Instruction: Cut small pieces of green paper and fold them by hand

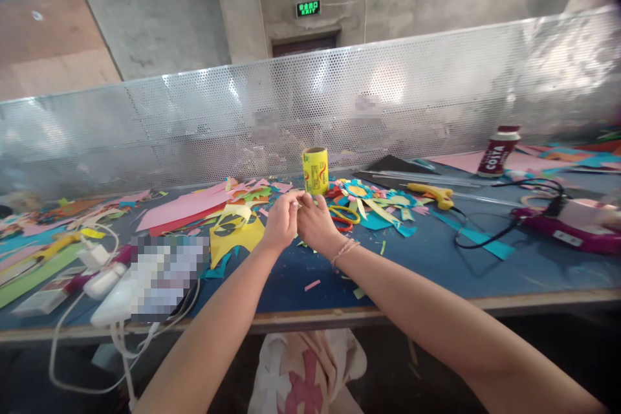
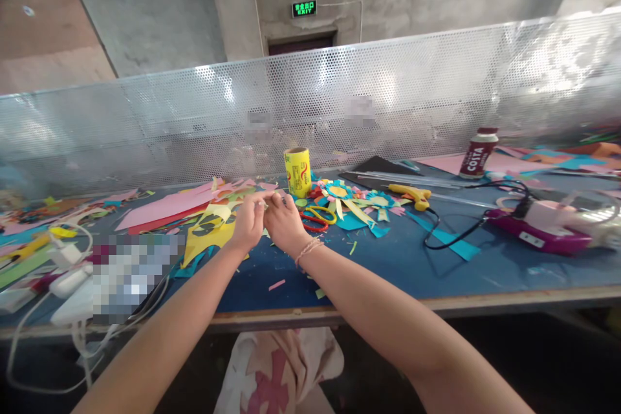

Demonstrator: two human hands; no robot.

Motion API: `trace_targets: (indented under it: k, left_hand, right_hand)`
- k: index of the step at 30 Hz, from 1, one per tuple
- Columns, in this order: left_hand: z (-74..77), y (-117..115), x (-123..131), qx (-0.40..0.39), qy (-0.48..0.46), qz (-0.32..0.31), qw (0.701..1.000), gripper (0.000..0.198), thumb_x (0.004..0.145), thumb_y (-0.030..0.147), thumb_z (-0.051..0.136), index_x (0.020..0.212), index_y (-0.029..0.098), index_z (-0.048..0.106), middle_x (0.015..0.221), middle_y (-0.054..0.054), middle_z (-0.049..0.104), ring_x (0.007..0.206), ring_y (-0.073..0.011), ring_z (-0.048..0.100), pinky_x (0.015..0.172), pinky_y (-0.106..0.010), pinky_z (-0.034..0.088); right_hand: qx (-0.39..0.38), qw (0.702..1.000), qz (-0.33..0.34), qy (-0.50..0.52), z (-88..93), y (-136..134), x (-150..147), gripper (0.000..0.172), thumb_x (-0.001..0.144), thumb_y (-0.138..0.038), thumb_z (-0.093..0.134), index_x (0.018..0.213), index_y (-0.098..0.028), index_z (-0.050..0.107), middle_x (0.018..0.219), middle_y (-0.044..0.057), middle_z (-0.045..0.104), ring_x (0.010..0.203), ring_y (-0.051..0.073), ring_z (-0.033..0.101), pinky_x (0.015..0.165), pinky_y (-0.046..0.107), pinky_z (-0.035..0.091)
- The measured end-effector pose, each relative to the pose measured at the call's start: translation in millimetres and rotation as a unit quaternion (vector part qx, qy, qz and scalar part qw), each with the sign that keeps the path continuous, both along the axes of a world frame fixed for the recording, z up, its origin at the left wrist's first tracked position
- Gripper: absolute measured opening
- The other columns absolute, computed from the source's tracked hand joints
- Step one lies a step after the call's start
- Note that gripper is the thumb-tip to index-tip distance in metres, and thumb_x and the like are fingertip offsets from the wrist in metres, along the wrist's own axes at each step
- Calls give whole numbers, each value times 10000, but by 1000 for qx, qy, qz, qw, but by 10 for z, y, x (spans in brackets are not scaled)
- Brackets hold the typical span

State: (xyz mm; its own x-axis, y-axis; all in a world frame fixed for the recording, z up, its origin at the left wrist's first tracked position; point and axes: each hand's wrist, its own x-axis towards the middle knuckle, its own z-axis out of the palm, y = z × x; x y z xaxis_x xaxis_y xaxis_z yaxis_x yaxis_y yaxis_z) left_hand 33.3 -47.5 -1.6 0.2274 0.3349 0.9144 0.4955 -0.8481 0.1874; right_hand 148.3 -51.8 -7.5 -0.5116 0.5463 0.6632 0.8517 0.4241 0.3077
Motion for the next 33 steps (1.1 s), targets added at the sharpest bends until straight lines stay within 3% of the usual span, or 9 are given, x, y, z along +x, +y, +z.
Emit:
trace_targets:
  k: [5, 10, 17, 21, 25, 28, 31, 33]
  left_hand:
    - [3, -16, 5, 7, 2, -4, 1000, 281, 900, 194, 309, 1109, 145, 488, 1083, -119, 603, 1033, -161, 554, 862, -331, 453]
    - [-6, -12, 2, 16, 12, -7, 1000, 293, 903, 205, 297, 1128, 146, 475, 1112, -132, 592, 1065, -173, 542, 878, -356, 448]
    - [-6, -27, 17, 43, 22, -16, 999, 265, 905, 209, 282, 1096, 152, 456, 1141, -139, 572, 1104, -181, 512, 892, -376, 430]
    - [1, 9, 18, 46, -50, 9, 998, 205, 905, 244, 296, 975, 173, 476, 1054, -117, 580, 1025, -172, 531, 886, -373, 417]
    - [-8, 120, -33, -39, -171, 81, 981, 205, 886, 326, 356, 895, 182, 501, 900, -85, 578, 873, -170, 546, 802, -352, 437]
    - [-24, 224, -93, -129, -188, 74, 971, 195, 847, 346, 438, 861, 176, 532, 855, -70, 596, 811, -167, 564, 749, -326, 450]
    - [-49, 308, -142, -216, -214, 57, 951, 175, 800, 333, 509, 809, 164, 554, 773, -51, 609, 701, -157, 583, 692, -311, 466]
    - [-70, 345, -159, -273, -224, 32, 935, 168, 777, 324, 534, 779, 159, 564, 737, -45, 618, 655, -155, 595, 668, -307, 476]
  right_hand:
    - [6, 1000, 10, 10, -14, 9, 7, 342, 831, -152, 403, 1118, -153, 589, 1172, 113, 566, 1140, 270, 376, 1039, 468, 105]
    - [25, 999, 21, 20, -37, 24, 16, 338, 836, -170, 405, 1113, -154, 598, 1201, 117, 556, 1213, 280, 349, 1075, 509, -23]
    - [50, 997, 47, 47, -22, -1, 16, 420, 843, -174, 390, 1248, -148, 496, 1383, 105, 395, 1358, 280, 113, 1076, 530, -39]
    - [46, 998, 28, 45, 38, -63, -6, 416, 856, -166, 370, 1257, -177, 482, 1446, 86, 289, 1366, 275, 81, 1074, 529, 3]
    - [34, 998, 15, 43, 84, -93, -7, 440, 849, -141, 378, 1283, -180, 441, 1468, 93, 231, 1365, 268, 87, 1068, 528, 37]
    - [26, 998, 14, 54, 69, -50, 14, 473, 825, -110, 399, 1291, -179, 426, 1468, 93, 230, 1362, 267, 91, 1062, 534, 28]
    - [-16, 993, 22, 115, 21, 66, 57, 454, 802, -157, 462, 1255, -180, 461, 1419, 115, 327, 1335, 294, 169, 1044, 545, 84]
    - [-74, 979, 46, 183, -9, 177, 96, 407, 796, -216, 496, 1200, -175, 502, 1300, 136, 468, 1253, 292, 323, 1002, 507, 225]
